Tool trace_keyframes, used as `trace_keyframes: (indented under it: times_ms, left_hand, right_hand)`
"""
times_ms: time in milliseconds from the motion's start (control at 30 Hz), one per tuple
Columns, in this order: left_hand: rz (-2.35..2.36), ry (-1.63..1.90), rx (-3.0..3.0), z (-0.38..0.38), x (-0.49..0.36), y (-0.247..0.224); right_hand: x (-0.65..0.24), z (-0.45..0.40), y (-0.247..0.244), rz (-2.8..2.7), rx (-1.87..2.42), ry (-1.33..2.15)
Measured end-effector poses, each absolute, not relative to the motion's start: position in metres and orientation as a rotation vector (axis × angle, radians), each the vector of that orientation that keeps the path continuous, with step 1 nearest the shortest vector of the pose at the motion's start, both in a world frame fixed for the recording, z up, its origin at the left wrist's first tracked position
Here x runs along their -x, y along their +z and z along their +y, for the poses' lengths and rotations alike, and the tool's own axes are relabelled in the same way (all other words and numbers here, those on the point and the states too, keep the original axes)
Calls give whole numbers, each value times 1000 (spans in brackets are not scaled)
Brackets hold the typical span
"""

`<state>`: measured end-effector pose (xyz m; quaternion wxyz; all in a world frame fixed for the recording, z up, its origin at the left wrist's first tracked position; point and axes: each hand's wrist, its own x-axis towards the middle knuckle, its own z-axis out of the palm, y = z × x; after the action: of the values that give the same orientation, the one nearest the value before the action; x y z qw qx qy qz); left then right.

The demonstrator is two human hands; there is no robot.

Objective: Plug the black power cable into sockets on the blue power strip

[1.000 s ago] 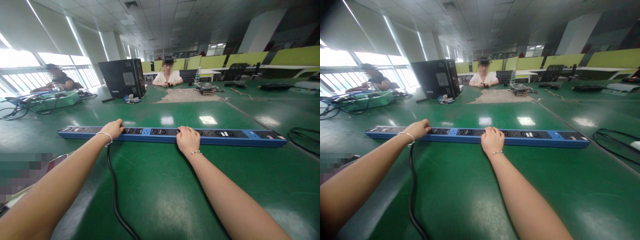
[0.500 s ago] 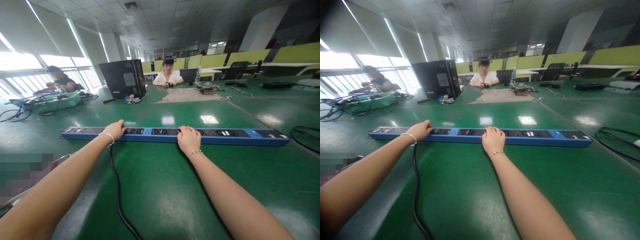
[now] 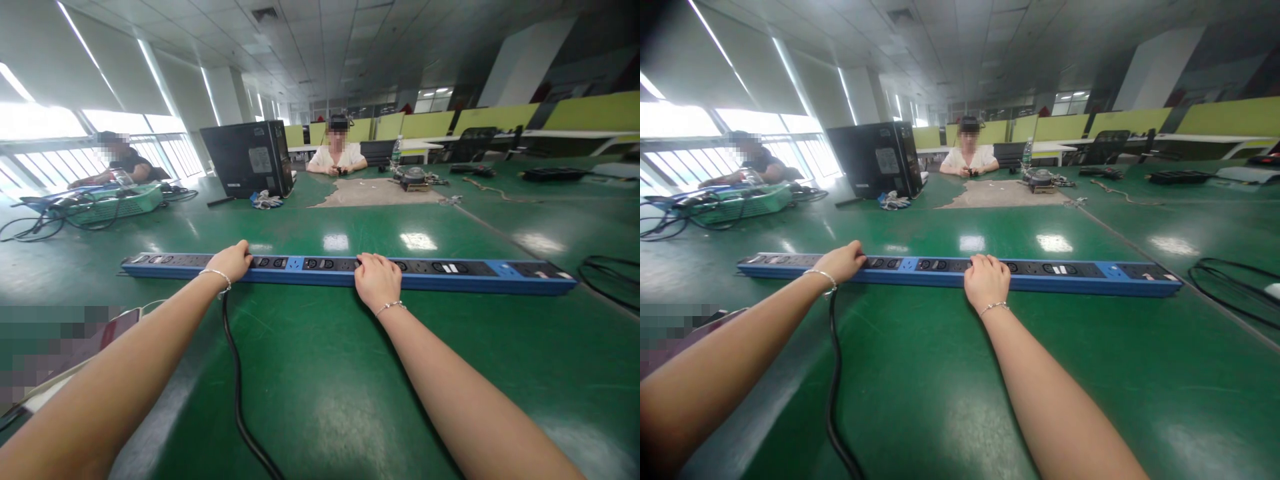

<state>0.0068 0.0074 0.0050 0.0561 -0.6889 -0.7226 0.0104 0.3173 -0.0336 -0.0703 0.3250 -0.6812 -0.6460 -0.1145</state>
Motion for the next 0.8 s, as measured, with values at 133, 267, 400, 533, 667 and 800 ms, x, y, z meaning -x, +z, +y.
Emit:
trace_keyframes:
  times_ms: [133, 267, 400, 533, 667, 800]
  left_hand:
    - [-2207, -26, 2078, 4, -7, 4]
    - [-2188, -61, 2065, 1, -9, 0]
    - [-2192, -74, 2058, -1, -9, 6]
    - [-2196, -364, 1914, -9, -11, 37]
    - [-2142, -547, 1996, -15, -25, 69]
    - [-2176, -453, 2246, -13, -53, 64]
  right_hand:
    - [-317, -35, -69, -1701, 1772, -307]
    - [-317, -36, -70, -1711, 1733, -339]
    - [-317, -36, -72, -1705, 1731, -382]
    - [-316, -35, -74, -1701, 1732, -420]
    - [-316, -35, -74, -1690, 1739, -435]
    - [-316, -35, -73, -1694, 1735, -427]
